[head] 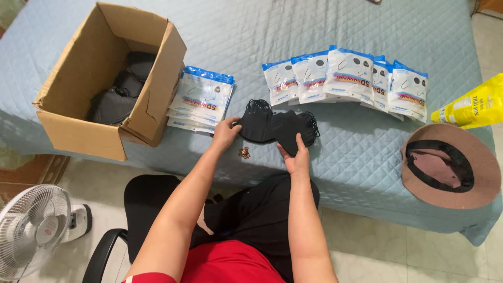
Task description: Packing face masks into a cardboard box
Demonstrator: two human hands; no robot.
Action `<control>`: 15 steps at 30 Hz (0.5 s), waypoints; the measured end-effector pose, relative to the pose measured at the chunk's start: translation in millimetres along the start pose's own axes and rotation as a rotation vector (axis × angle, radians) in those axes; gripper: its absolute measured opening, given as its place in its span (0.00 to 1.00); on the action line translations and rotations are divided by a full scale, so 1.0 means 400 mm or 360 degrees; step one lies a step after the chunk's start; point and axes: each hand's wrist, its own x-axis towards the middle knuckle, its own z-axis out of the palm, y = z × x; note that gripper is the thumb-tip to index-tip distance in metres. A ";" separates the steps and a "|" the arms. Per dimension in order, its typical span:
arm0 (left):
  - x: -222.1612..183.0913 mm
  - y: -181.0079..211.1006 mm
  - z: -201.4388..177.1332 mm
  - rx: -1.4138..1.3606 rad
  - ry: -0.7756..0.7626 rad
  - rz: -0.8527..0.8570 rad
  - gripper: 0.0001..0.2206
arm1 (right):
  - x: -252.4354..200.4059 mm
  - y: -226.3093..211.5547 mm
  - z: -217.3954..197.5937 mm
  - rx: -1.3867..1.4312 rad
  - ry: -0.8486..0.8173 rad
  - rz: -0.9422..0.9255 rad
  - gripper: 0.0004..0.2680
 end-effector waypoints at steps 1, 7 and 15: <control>-0.007 0.001 0.007 -0.0002 -0.0015 -0.0017 0.17 | -0.006 -0.002 -0.003 -0.0007 0.0021 0.0006 0.10; -0.064 0.096 -0.050 0.0177 0.0066 0.0007 0.20 | -0.015 0.008 0.003 -0.0204 -0.0200 0.0022 0.09; -0.187 0.294 -0.086 -0.0423 -0.0064 0.0207 0.21 | -0.034 0.025 0.004 -0.0382 -0.0430 0.0129 0.10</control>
